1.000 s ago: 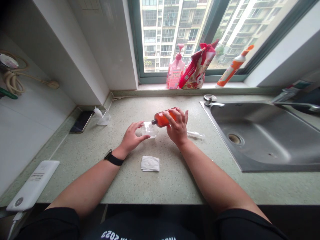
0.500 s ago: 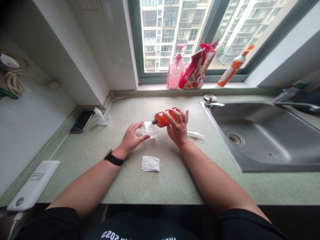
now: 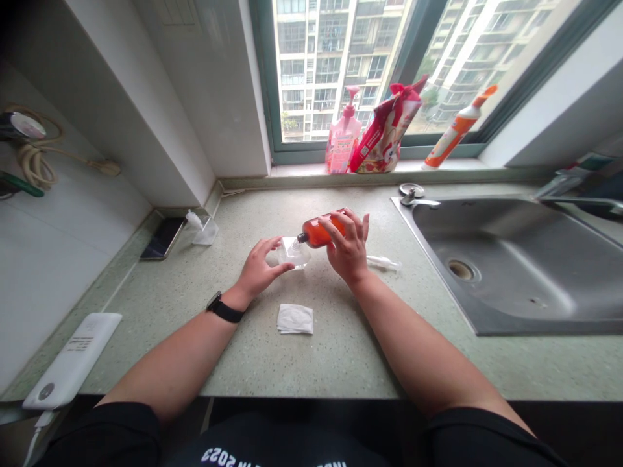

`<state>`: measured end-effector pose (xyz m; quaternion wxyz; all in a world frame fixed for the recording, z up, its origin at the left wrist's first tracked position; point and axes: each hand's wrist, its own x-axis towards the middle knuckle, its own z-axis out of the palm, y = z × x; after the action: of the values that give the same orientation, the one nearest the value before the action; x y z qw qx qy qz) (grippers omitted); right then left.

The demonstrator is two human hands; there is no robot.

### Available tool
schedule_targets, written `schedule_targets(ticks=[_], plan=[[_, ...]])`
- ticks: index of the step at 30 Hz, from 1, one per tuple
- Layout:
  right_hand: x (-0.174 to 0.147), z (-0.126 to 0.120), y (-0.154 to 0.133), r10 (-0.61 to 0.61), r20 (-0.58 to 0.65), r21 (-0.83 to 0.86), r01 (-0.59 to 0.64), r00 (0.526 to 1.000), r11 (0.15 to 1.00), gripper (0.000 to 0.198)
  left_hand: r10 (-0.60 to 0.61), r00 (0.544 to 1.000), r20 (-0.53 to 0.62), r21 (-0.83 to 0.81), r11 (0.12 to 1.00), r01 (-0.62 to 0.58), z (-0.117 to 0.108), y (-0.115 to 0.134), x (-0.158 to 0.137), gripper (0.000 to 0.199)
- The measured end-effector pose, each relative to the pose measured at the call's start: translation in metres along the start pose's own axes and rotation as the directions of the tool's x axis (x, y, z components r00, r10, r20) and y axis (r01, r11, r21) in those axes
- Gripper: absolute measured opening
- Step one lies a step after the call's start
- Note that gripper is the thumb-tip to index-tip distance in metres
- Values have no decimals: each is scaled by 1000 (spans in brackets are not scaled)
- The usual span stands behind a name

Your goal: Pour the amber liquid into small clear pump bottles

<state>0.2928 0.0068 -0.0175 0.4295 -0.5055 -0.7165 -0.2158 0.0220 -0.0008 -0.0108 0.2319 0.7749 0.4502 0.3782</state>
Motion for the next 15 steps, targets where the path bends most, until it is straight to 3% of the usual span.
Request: schedule_targets(ticks=[15], plan=[[0, -2, -2, 7, 10, -9, -7, 1000, 1000, 87, 18, 1000, -6, 16, 1000, -18, 0, -1, 0, 80]])
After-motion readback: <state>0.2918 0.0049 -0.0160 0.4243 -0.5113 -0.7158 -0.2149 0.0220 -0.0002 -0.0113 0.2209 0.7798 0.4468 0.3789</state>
